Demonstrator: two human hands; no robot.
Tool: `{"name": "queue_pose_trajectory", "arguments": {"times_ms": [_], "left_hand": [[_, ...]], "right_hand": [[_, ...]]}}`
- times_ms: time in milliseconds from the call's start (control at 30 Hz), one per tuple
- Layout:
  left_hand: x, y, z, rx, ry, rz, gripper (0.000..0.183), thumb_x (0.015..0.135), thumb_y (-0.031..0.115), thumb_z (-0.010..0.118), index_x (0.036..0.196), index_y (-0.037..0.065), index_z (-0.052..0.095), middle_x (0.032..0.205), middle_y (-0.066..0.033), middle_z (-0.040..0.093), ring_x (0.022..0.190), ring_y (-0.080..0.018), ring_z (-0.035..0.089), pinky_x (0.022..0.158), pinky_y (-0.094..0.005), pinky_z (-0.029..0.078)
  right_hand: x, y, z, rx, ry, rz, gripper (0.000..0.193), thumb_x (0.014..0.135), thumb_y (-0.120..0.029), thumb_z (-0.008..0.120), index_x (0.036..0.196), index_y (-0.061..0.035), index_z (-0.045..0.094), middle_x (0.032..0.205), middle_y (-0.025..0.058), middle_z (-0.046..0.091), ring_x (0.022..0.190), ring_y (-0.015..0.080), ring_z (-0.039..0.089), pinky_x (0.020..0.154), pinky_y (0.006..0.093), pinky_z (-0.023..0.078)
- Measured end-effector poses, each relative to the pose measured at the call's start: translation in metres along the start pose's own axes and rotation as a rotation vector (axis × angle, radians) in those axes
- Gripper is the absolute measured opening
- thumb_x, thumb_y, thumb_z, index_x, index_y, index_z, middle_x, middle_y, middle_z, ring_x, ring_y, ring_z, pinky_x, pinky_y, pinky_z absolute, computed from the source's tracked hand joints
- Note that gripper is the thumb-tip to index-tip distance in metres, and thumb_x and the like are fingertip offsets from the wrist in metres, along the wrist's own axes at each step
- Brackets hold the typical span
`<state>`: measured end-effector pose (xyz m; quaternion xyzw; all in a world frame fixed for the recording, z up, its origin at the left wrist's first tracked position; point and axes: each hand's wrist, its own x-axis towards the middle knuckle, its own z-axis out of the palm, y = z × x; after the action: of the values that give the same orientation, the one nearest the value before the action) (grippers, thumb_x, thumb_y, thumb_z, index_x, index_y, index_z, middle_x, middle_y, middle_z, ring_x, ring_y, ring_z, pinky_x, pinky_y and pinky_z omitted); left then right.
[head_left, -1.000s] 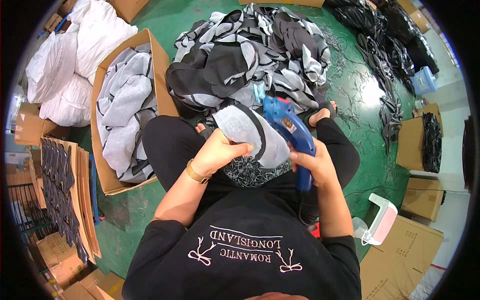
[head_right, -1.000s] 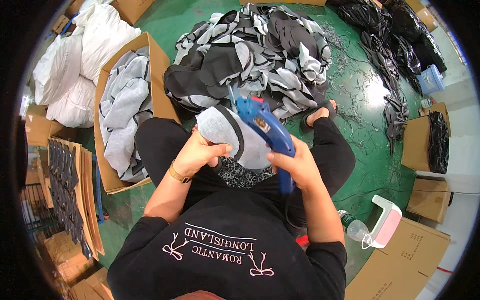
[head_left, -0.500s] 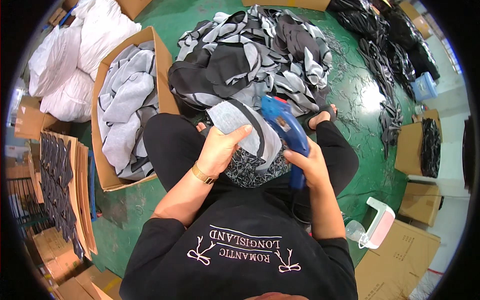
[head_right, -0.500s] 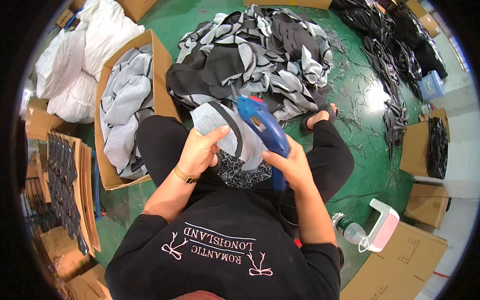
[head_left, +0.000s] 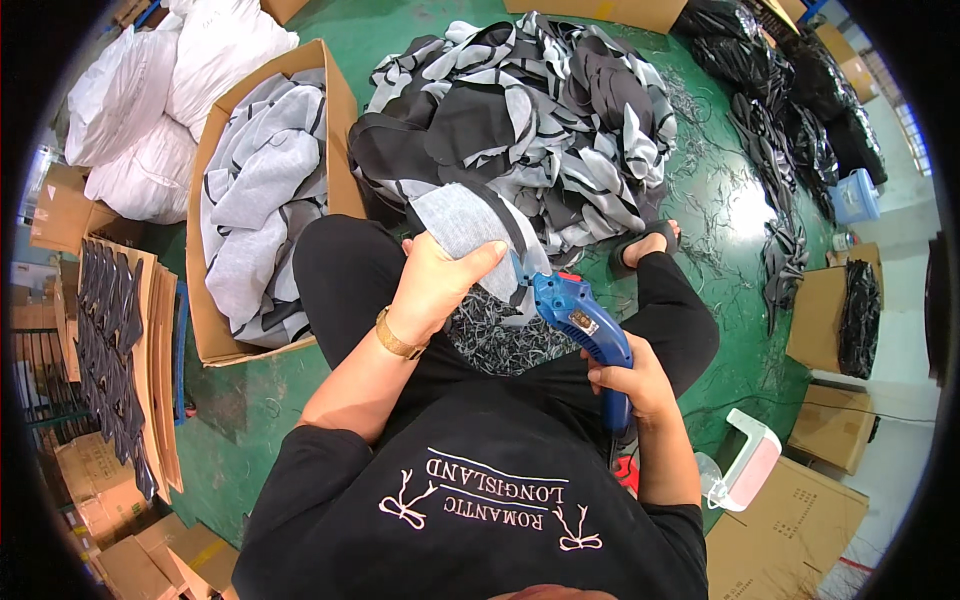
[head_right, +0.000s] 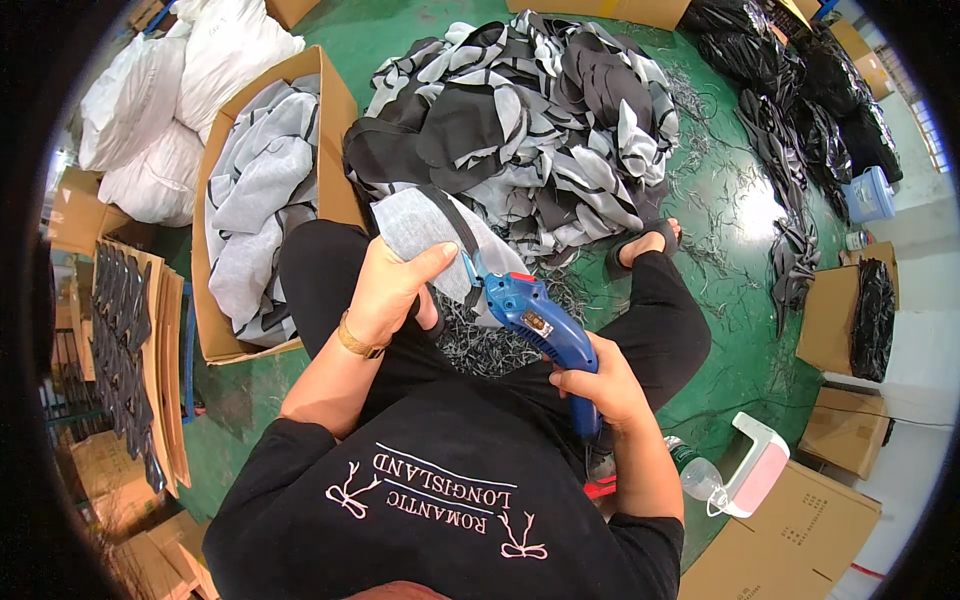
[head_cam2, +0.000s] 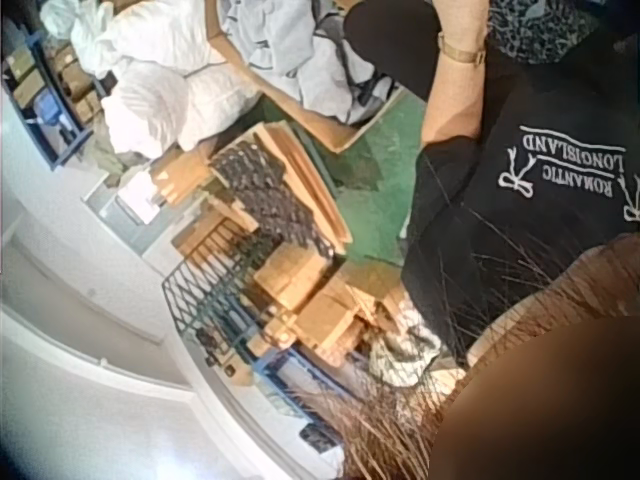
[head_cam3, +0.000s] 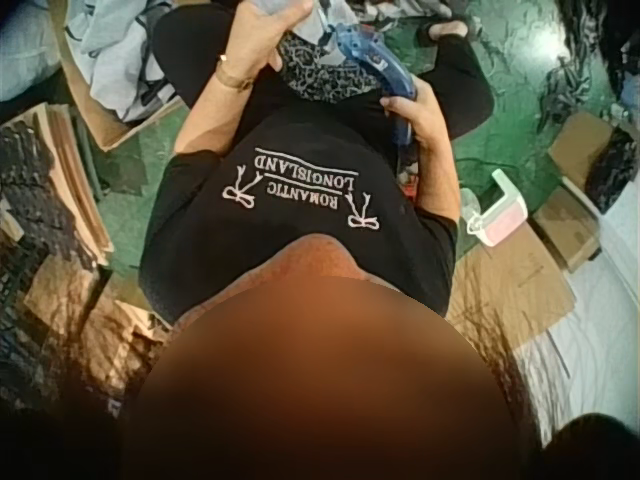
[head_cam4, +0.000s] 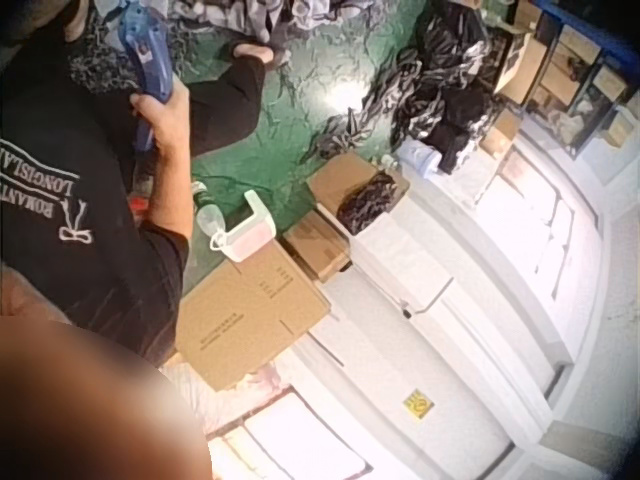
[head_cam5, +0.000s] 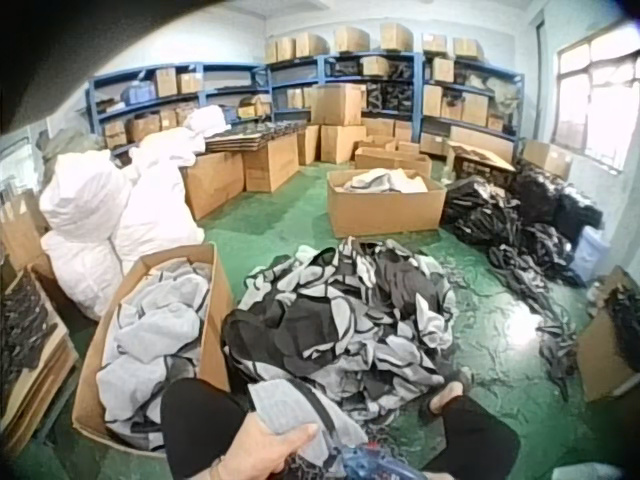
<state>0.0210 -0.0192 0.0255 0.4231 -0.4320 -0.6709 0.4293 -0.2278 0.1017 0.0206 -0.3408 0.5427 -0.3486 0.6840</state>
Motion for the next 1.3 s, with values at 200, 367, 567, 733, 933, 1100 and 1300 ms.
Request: {"name": "queue_pose_trajectory", "arguments": {"times_ms": [200, 367, 567, 733, 933, 1100, 1300], "left_hand": [[-0.004, 0.003, 0.001, 0.022, -0.040, 0.016, 0.025, 0.081, 0.009, 0.069, 0.102, -0.002, 0.063, 0.095, -0.0038, 0.066, 0.082, -0.0109, 0.061, 0.077, -0.0264, 0.049], [-0.007, 0.007, 0.002, 0.109, -0.054, 0.000, 0.025, 0.081, 0.010, 0.068, 0.102, -0.003, 0.063, 0.093, -0.0031, 0.066, 0.082, -0.0107, 0.061, 0.076, -0.0265, 0.048], [-0.010, 0.011, 0.003, 0.237, -0.102, -0.014, 0.023, 0.079, 0.011, 0.068, 0.097, -0.002, 0.063, 0.088, -0.0020, 0.065, 0.080, -0.0096, 0.059, 0.074, -0.0261, 0.047], [-0.011, 0.011, 0.004, 0.379, -0.228, 0.034, 0.019, 0.080, 0.009, 0.066, 0.094, -0.002, 0.062, 0.086, -0.0013, 0.064, 0.079, -0.0081, 0.057, 0.074, -0.0256, 0.047], [-0.013, 0.008, 0.013, 0.169, -0.344, -0.097, 0.026, 0.084, 0.003, 0.062, 0.109, 0.000, 0.058, 0.098, -0.0010, 0.063, 0.089, -0.0084, 0.058, 0.080, -0.0262, 0.048], [-0.020, -0.029, 0.022, -0.015, -0.388, -0.058, 0.030, 0.086, 0.005, 0.064, 0.115, 0.002, 0.056, 0.104, -0.0023, 0.063, 0.095, -0.0088, 0.059, 0.083, -0.0262, 0.047], [-0.005, -0.024, 0.025, -0.309, -0.265, -0.224, 0.027, 0.086, 0.011, 0.068, 0.109, -0.001, 0.061, 0.102, -0.0044, 0.065, 0.089, -0.0115, 0.062, 0.081, -0.0273, 0.049]], "right_hand": [[0.000, -0.004, 0.001, -0.009, -0.004, -0.013, 0.036, 0.066, -0.006, 0.067, 0.100, 0.0026, 0.060, 0.077, 0.0037, 0.058, 0.065, 0.0117, 0.054, 0.060, 0.0263, 0.046], [-0.002, -0.010, 0.005, -0.057, 0.048, -0.049, 0.035, 0.062, -0.006, 0.067, 0.095, 0.0052, 0.060, 0.073, 0.0062, 0.058, 0.059, 0.0145, 0.056, 0.056, 0.0267, 0.047], [-0.002, -0.013, 0.002, -0.118, 0.053, -0.051, 0.035, 0.062, -0.006, 0.066, 0.095, 0.0050, 0.060, 0.073, 0.0060, 0.058, 0.059, 0.0143, 0.056, 0.056, 0.0268, 0.047], [0.008, -0.014, 0.006, 0.000, 0.031, -0.084, 0.035, 0.063, -0.007, 0.068, 0.096, 0.0042, 0.060, 0.075, 0.0055, 0.057, 0.061, 0.0142, 0.056, 0.056, 0.0274, 0.047], [0.035, -0.031, 0.020, 0.042, 0.144, -0.306, 0.038, 0.068, -0.013, 0.076, 0.098, 0.0010, 0.058, 0.079, 0.0028, 0.057, 0.067, 0.0115, 0.055, 0.061, 0.0251, 0.046], [0.053, -0.043, 0.041, -0.281, 0.321, -0.429, 0.042, 0.066, -0.012, 0.079, 0.101, 0.0004, 0.059, 0.079, 0.0024, 0.061, 0.070, 0.0084, 0.056, 0.065, 0.0246, 0.047], [0.054, -0.031, 0.037, -0.187, 0.206, -0.360, 0.038, 0.068, -0.006, 0.077, 0.101, -0.0001, 0.059, 0.079, 0.0012, 0.060, 0.069, 0.0081, 0.055, 0.063, 0.0232, 0.046]]}}
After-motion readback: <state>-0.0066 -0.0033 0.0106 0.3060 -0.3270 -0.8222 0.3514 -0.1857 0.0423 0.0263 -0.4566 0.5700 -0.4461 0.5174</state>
